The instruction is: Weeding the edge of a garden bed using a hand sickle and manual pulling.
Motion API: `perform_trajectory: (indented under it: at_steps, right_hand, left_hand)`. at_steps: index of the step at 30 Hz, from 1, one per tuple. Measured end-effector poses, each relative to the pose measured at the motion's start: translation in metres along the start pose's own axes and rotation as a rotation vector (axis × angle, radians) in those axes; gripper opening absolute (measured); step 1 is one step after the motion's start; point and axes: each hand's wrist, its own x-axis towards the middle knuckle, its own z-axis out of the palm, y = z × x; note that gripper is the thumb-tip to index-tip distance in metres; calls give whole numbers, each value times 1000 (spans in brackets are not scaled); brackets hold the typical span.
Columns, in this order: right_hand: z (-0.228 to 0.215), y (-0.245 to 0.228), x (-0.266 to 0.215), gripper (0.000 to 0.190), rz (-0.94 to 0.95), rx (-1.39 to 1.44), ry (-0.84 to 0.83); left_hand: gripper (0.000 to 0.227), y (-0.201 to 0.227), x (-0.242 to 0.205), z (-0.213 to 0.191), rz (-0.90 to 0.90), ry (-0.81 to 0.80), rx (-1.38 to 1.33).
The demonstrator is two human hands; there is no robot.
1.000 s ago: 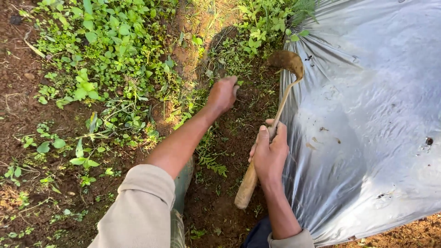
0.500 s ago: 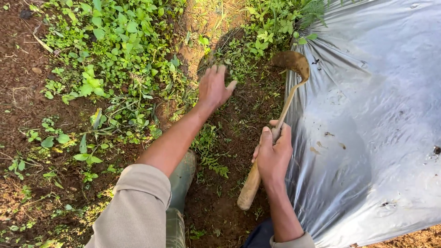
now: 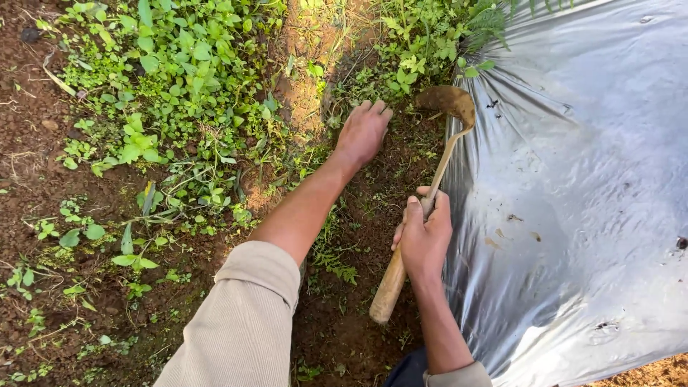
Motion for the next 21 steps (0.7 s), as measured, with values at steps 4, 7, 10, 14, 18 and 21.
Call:
perform_trajectory:
  at_steps: [4,7,10,14,18,21]
  right_hand:
    - [1,-1,0,23,-6,-16,2]
    - [1,-2,-1,24,-8,-25,-11]
    - [0,-4,-2,23,-16,-15,-14]
    - [0,-4,-3,22,-5,-14,-6]
    - [0,-6,-3,22,-14,-15,-17]
    - [-2,-3,-2,22,-4,-11,-11]
  left_hand:
    - [22,-1,-3,-36,10,99,-63]
    - [58,13,-18,-64,-566,-140,-894]
    - [44,-3,-18,-33,-509,-24,-888]
    - [23,-15,-13,-21,-211,42,-538]
    - [25,4,-36,-55,-270,35,-694]
    - [21,-9,-23,-32,-209,55,-540]
